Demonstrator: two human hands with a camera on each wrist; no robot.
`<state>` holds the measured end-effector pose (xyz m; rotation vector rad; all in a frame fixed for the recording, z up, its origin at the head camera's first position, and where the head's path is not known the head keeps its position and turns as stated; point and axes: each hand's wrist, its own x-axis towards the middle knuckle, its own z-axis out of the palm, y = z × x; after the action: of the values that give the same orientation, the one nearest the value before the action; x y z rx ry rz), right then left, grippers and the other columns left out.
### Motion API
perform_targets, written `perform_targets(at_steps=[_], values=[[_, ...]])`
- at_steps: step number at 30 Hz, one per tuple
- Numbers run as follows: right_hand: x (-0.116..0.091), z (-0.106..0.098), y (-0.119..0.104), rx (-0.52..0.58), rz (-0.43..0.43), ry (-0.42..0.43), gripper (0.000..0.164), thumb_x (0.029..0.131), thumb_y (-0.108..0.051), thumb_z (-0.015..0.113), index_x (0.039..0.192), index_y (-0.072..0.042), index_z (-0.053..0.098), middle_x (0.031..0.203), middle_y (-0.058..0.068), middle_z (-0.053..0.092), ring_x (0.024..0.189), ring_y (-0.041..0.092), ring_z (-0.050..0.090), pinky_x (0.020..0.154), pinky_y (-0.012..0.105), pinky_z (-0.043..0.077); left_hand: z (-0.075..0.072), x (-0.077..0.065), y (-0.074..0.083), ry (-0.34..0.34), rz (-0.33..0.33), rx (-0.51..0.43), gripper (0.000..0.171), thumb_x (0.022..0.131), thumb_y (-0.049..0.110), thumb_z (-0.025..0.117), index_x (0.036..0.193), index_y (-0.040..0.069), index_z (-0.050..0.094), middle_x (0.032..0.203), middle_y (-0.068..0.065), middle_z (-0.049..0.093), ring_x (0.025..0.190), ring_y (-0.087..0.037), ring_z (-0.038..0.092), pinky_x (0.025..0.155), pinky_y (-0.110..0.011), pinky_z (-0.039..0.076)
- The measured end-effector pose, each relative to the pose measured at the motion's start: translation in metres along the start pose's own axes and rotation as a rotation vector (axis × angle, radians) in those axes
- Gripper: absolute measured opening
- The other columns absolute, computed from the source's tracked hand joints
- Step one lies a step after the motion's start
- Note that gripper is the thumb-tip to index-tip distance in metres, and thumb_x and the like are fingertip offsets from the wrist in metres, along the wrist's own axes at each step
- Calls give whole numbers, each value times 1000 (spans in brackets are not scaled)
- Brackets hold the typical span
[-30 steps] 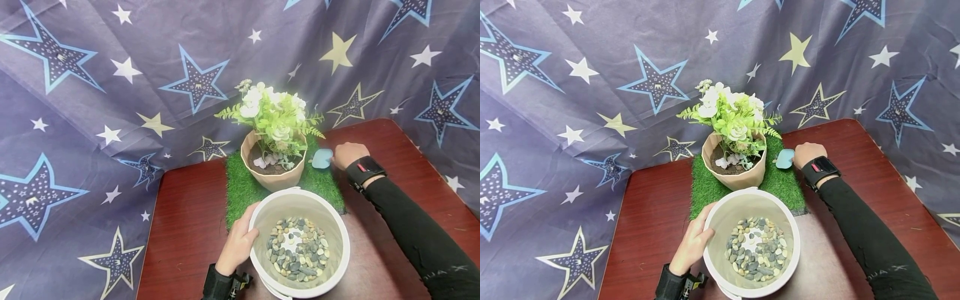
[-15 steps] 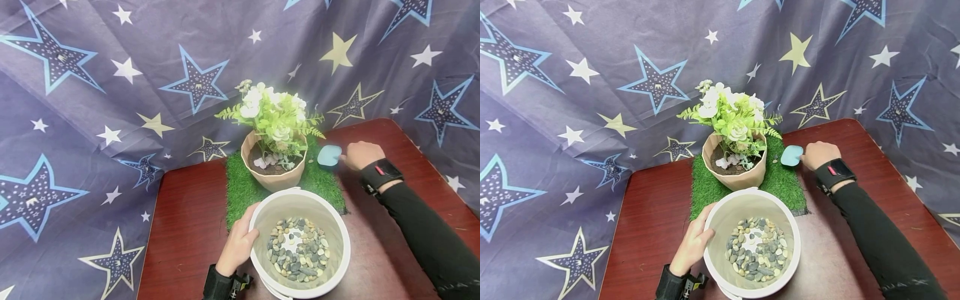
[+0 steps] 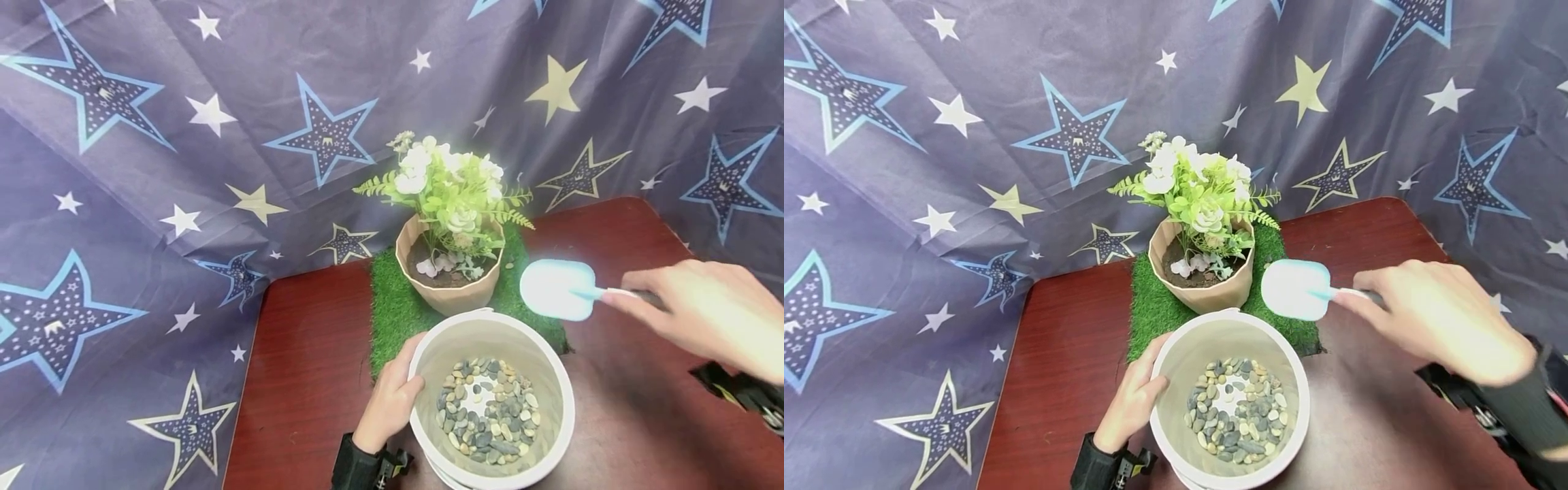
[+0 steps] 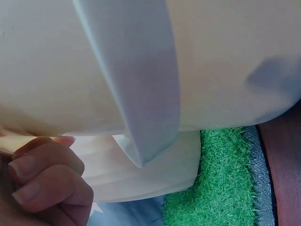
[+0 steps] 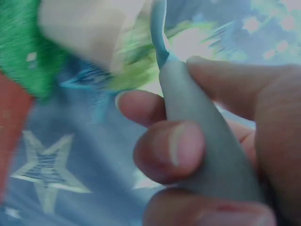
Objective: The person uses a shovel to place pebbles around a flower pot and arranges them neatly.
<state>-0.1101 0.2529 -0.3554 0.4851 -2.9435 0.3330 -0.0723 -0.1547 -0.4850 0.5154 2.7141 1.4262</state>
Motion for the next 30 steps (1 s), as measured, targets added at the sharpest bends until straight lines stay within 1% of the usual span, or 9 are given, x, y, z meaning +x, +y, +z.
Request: perform_targets(at_steps=[3, 5, 6, 9, 12, 15, 18, 23, 30], values=[[-12, -12, -27, -51, -130, 116, 38, 90, -52, 71, 64, -35, 49, 53, -18, 33, 51, 6, 38, 46, 33, 29, -1, 1, 1, 5, -2, -1, 74, 80, -3, 53, 150, 23, 52, 138, -12, 67, 110, -33, 71, 92, -43, 58], [-12, -11, -44, -75, -245, 175, 44, 88, -50, 72, 62, -34, 40, 53, -19, 27, 49, 6, 30, 45, 31, 24, -2, 1, 2, 8, -9, -1, 74, 80, -3, 54, 149, 23, 53, 137, -12, 68, 110, -33, 71, 91, -43, 58], [-11, -8, -53, -82, -296, 187, 45, 86, -47, 74, 61, -34, 40, 53, -19, 28, 48, 5, 29, 45, 32, 25, -3, 1, 2, 8, -11, 1, 74, 80, -3, 54, 149, 23, 53, 137, -12, 68, 110, -33, 71, 92, -42, 58], [-4, 8, -81, -132, -405, 179, 44, 81, -41, 81, 58, -31, 44, 51, -17, 37, 45, 7, 32, 42, 34, 31, -4, 1, 2, 7, -19, 16, 74, 80, -2, 54, 149, 23, 53, 137, -10, 68, 110, -29, 71, 92, -40, 57], [6, 31, -106, -256, -490, 131, 38, 75, -33, 87, 55, -26, 55, 51, -9, 51, 45, 12, 44, 43, 37, 42, -4, 0, 1, 8, -24, 32, 74, 80, -2, 55, 149, 24, 53, 138, -7, 68, 111, -24, 70, 93, -39, 56], [18, 54, -122, -360, -583, 97, 30, 72, -25, 87, 55, -22, 63, 53, -4, 59, 47, 15, 51, 47, 35, 48, -4, 1, 1, 10, -28, 39, 74, 80, -2, 54, 149, 25, 53, 137, -6, 68, 111, -22, 69, 92, -39, 56], [29, 72, -134, -404, -622, 59, 19, 71, -17, 85, 60, -21, 70, 58, -3, 65, 51, 15, 56, 53, 34, 51, -4, 1, 2, 7, -32, 32, 74, 80, -2, 54, 149, 24, 53, 137, -7, 68, 110, -23, 70, 91, -39, 57], [39, 99, -147, -495, -616, 59, 19, 77, -21, 79, 60, -23, 71, 60, -5, 65, 56, 13, 58, 58, 32, 49, -3, 1, 2, 5, -31, 15, 74, 80, -3, 54, 149, 24, 53, 138, -7, 68, 110, -25, 70, 92, -41, 57], [45, 111, -149, -507, -648, 33, 19, 79, -23, 78, 61, -24, 72, 61, -5, 66, 57, 13, 59, 57, 31, 50, -1, 1, 1, 2, -20, -2, 74, 80, -3, 54, 149, 24, 53, 139, -7, 67, 112, -30, 70, 93, -41, 56]])
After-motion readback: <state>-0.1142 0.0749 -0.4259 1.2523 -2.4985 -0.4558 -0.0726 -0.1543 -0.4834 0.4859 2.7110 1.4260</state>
